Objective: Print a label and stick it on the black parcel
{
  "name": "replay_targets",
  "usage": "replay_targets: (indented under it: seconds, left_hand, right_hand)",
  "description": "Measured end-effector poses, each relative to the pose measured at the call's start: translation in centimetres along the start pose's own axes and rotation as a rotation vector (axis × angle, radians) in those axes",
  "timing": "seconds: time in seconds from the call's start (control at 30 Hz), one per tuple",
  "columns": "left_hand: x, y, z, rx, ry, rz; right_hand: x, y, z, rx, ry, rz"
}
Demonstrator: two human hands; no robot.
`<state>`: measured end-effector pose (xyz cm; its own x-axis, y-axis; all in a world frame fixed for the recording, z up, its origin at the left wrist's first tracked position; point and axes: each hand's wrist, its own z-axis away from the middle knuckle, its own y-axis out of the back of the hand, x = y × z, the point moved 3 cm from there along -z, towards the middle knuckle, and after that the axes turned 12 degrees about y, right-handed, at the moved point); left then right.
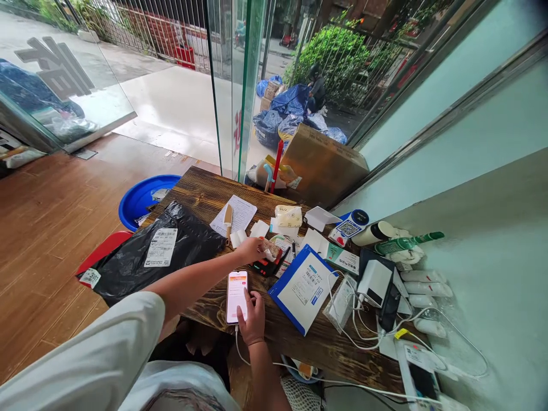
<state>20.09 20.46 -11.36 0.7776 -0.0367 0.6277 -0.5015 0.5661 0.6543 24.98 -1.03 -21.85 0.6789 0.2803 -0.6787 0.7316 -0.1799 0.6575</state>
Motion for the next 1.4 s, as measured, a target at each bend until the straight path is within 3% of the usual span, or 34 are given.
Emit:
replay_targets:
  seconds: [0.2, 0.3, 0.4, 0.53, 0.67, 0.77, 0.87, 0.93, 1.03, 1.13, 1.2, 1.4]
  left_hand:
    - [-7.3, 4.8, 5.4, 0.372, 0.297, 0.466]
    - [-11.6, 7.2, 10.8, 0.517, 0.425, 0.616]
    - [-14.3, 8.1, 17.0, 0.608, 0.481, 0.644]
    - [-13.9, 6.0, 22.4, 0.572, 0.373, 0.551]
    - [-10.8, 2.2, 23.7, 0.406, 0.133, 0.388]
    - [-9.3, 0.3, 23.8, 0.317, 0.032, 0.300]
    - [-8.8, -0.5, 24.3, 0.272, -0.013, 0.258]
    - [-9.1, -0.8, 24.8, 0.290, 0.044, 0.352]
    - [-10.2, -1.9, 25.2, 0.301, 0.261, 0.690]
    - [-11.3, -4.0, 25.4, 0.185, 0.389, 0.904]
    - [-12.3, -5.2, 25.7, 0.176, 0.462, 0.999]
    - [-15.6, -5.7, 29.2, 0.453, 0.759, 1.265]
  right_hand:
    - [0.6, -0.5, 0.5, 0.036, -0.075, -0.084]
    - [0.6, 0.0, 0.4, 0.092, -0.152, -0.163]
    - [-1.2, 0.8, -0.3, 0.174, -0.250, -0.252]
    - [-7.0, 0.4, -1.6, 0.152, -0.336, -0.495]
    - [-12.2, -2.0, -2.3, 0.081, -0.515, -0.765]
    - [-12.9, -3.1, -2.1, 0.118, -0.636, -0.840]
    - [-11.7, -3.2, -1.3, 0.114, -0.693, -0.860]
    - [-10.7, -2.9, -0.5, 0.066, -0.703, -0.863]
    - [-9.7, -2.1, 0.8, -0.063, -0.670, -0.856]
    - [-9.2, -1.2, 1.6, -0.189, -0.559, -0.803]
    - [-8.4, -0.3, 1.6, -0.213, -0.464, -0.708]
    - [-3.8, 2.8, 0.1, -0.093, -0.187, -0.264]
